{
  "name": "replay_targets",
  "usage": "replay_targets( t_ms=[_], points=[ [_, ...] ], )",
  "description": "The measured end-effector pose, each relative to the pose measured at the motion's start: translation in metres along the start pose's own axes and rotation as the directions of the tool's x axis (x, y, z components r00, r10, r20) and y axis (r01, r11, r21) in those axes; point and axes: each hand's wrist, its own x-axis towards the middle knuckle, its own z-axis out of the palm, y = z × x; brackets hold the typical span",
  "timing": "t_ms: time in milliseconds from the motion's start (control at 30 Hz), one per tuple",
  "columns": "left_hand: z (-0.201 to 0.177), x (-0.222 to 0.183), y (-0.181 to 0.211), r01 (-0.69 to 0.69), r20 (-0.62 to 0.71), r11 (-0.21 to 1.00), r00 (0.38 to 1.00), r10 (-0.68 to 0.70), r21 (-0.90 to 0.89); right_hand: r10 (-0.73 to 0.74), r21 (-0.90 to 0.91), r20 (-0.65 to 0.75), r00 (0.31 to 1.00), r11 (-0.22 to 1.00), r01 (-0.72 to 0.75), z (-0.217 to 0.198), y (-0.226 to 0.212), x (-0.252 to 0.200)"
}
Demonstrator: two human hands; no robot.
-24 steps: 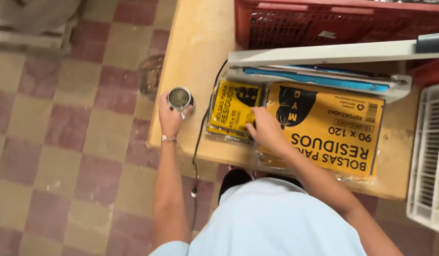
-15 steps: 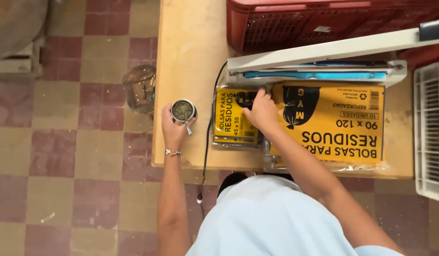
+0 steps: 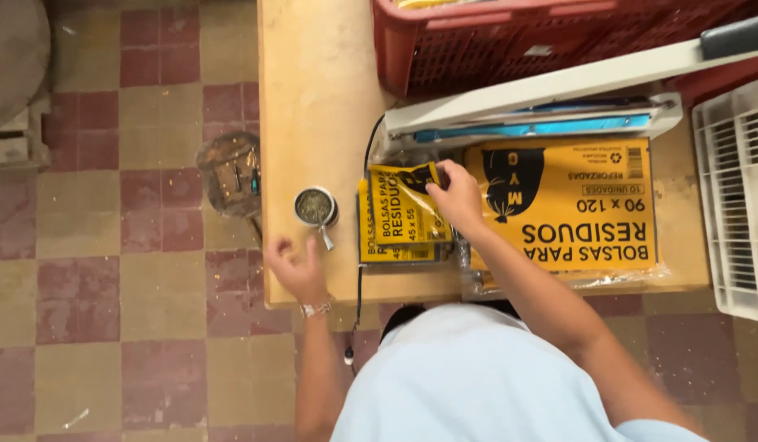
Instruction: The person is using a manual heat sealer to seal plastic bags and then organizing the sealed bags into plastic crates.
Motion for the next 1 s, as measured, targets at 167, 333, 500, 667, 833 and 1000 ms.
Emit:
replay_targets(
  t_ms=[167, 333, 500, 667, 833, 1000],
  points=[
    [0.025, -0.070, 0.036, -0.326, 0.176, 0.915, 0.941, 0.289, 0.239, -0.186, 0.332, -0.072, 0.980, 0.922, 0.199, -0.060, -0.010, -0.020],
    [0.086, -0.067, 0.096, -0.543, 0.483, 0.672, 0.822, 0.302, 0.504, -0.421, 0.647, -0.101, 0.902, 0.660, 0.381, -0.155, 0.000, -0.052],
    [0.137, -0.046, 0.045, -0.144, 0.385, 0.655, 0.892, -0.239, 0.741, -0.293, 0.653, -0.203, 0.934, 0.670, 0.352, -0.219, 0.065, -0.062],
    [0.139, -0.040, 0.083, 0.022, 0.321, 0.698, 0.877, -0.357, 0.716, -0.177, 0.676, -0.193, 0.965, 0.689, 0.262, -0.249, 0.121, -0.062],
    [0.140, -0.057, 0.072, -0.124, 0.192, 0.596, 0.980, -0.051, 0.794, -0.109, 0.706, -0.146, 0.983, 0.685, 0.181, -0.272, 0.152, -0.048],
    [0.131, -0.070, 0.100, -0.310, 0.100, 0.510, 0.912, 0.397, 0.802, -0.204, 0.700, -0.133, 0.970, 0.673, 0.238, -0.288, 0.141, -0.033]
  ],
)
